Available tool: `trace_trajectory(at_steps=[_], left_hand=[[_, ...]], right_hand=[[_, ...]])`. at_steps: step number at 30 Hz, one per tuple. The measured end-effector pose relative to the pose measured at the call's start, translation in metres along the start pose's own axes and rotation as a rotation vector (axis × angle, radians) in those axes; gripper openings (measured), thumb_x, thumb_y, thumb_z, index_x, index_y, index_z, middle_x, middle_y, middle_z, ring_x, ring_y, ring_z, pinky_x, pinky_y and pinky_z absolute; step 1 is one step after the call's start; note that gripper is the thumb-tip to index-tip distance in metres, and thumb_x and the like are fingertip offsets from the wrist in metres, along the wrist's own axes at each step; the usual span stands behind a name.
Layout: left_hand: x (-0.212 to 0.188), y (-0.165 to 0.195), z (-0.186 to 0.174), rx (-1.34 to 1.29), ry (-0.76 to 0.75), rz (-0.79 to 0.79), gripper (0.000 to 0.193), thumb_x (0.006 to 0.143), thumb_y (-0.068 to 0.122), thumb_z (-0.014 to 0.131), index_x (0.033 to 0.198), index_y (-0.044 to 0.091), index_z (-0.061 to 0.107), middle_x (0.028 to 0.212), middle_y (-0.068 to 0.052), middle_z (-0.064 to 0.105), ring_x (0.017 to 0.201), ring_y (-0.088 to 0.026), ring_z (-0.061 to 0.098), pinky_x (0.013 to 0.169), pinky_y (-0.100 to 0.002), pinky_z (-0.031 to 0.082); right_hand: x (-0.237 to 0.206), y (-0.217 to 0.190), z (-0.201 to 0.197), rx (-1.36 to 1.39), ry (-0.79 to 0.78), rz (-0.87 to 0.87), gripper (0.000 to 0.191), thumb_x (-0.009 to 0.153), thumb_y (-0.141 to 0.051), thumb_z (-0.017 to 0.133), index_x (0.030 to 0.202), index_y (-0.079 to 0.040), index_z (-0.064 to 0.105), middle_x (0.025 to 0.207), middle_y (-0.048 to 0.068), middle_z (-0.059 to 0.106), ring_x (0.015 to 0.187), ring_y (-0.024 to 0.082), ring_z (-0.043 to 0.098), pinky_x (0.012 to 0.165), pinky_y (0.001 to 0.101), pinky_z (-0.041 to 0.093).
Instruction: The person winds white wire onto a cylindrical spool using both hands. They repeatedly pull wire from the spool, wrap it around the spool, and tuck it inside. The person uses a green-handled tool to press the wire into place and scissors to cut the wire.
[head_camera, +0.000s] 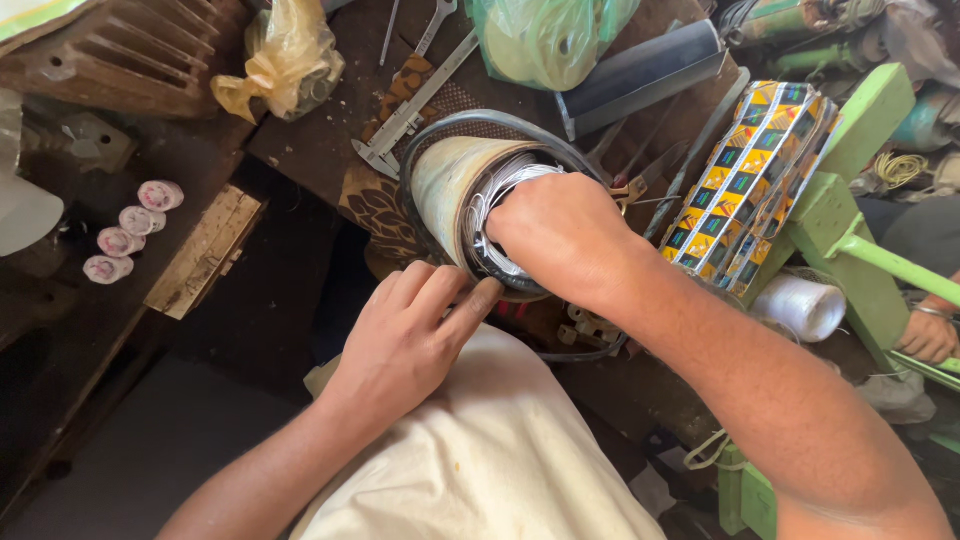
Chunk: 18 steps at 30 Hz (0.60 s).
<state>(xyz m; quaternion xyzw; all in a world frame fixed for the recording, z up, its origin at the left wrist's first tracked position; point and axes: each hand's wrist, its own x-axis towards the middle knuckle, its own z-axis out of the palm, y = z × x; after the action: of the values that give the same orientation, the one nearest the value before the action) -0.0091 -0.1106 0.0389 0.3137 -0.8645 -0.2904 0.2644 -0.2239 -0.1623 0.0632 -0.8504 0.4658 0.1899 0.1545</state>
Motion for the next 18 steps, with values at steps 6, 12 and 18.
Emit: trace_trajectory(at_steps=[6,12,18], left_hand=[[0.006,0.002,-0.007,0.061,0.004,0.083,0.042,0.079,0.011,0.068,0.12,0.004,0.07,0.105,-0.006,0.057,0.093,-0.023,0.057,0.079,-0.036,0.05],[0.016,0.009,-0.018,0.117,-0.008,0.214,0.037,0.081,0.012,0.068,0.116,-0.001,0.07,0.1,-0.006,0.055,0.093,-0.021,0.057,0.08,-0.034,0.051],[0.025,0.032,-0.028,0.181,-0.13,0.138,0.03,0.077,0.009,0.064,0.106,0.003,0.071,0.095,-0.006,0.056,0.092,-0.023,0.057,0.077,-0.036,0.049]], right_hand=[[-0.001,-0.001,0.003,-0.004,0.017,0.021,0.009,0.074,-0.014,0.068,0.074,-0.011,0.076,0.075,0.013,0.073,0.07,0.031,0.073,0.059,0.0449,0.058],[-0.003,-0.004,0.007,-0.057,0.028,0.046,0.009,0.074,-0.013,0.067,0.075,-0.01,0.076,0.077,0.012,0.074,0.072,0.03,0.074,0.061,0.0432,0.059],[-0.006,-0.005,0.011,-0.043,0.088,0.07,0.009,0.074,-0.013,0.068,0.074,-0.01,0.076,0.076,0.013,0.074,0.074,0.03,0.074,0.063,0.0435,0.059]])
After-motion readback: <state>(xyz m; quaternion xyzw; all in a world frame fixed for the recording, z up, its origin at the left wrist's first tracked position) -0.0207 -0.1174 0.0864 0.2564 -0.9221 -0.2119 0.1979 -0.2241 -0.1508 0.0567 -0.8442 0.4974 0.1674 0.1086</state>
